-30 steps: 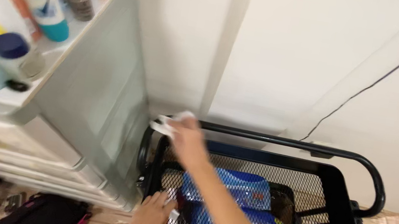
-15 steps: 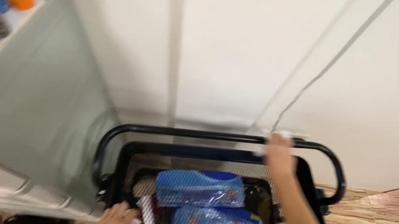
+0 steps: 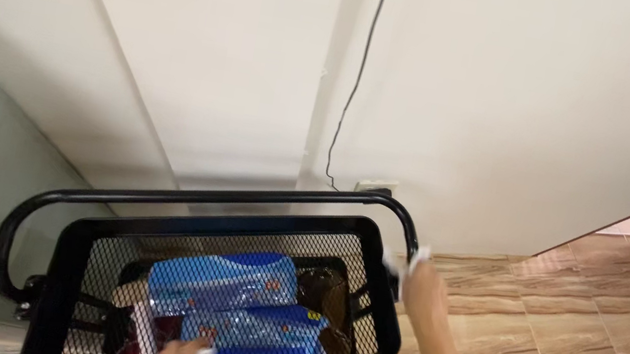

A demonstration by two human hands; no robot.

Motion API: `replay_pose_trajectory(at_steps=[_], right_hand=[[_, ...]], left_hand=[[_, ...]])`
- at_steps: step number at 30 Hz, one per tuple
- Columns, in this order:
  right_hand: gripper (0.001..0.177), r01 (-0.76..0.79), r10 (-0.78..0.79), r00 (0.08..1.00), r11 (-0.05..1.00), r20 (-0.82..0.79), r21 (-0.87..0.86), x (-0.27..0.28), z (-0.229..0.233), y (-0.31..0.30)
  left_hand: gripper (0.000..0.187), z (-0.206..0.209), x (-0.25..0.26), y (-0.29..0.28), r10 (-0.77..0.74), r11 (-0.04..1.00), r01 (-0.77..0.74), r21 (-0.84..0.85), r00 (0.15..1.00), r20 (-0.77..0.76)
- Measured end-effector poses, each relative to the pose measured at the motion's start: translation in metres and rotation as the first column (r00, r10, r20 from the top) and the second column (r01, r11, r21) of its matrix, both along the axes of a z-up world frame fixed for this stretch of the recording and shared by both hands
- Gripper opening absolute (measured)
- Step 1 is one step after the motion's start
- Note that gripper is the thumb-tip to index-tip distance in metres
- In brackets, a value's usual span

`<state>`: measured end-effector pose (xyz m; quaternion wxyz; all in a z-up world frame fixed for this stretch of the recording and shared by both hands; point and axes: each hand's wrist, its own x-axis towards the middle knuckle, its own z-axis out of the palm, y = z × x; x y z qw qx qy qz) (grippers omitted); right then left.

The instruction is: The person wipes the handle and mesh of a black utility cart with a white tissue. Then, the person picks up various bottles and containers from a nearby white dresser, wipes each one individually, and places them into the cart.

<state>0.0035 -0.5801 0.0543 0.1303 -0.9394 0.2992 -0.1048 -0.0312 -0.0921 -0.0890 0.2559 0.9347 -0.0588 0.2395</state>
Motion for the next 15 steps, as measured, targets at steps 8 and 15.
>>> replay_pose_trajectory(at_steps=[8, 15], right_hand=[[0.04, -0.278, 0.307, 0.952, 0.87, -0.007, 0.406, -0.054, -0.038, 0.071], [0.023, -0.402, 0.416, 0.882, 0.909, 0.221, -0.108, 0.067, -0.039, 0.077]], left_hand=[[0.045, 0.04, -0.007, -0.11, -0.032, 0.989, 0.091, 0.117, 0.9, -0.435], [0.036, 0.048, -0.004, -0.123, 0.092, 0.973, 0.056, 0.226, 0.797, -0.596]])
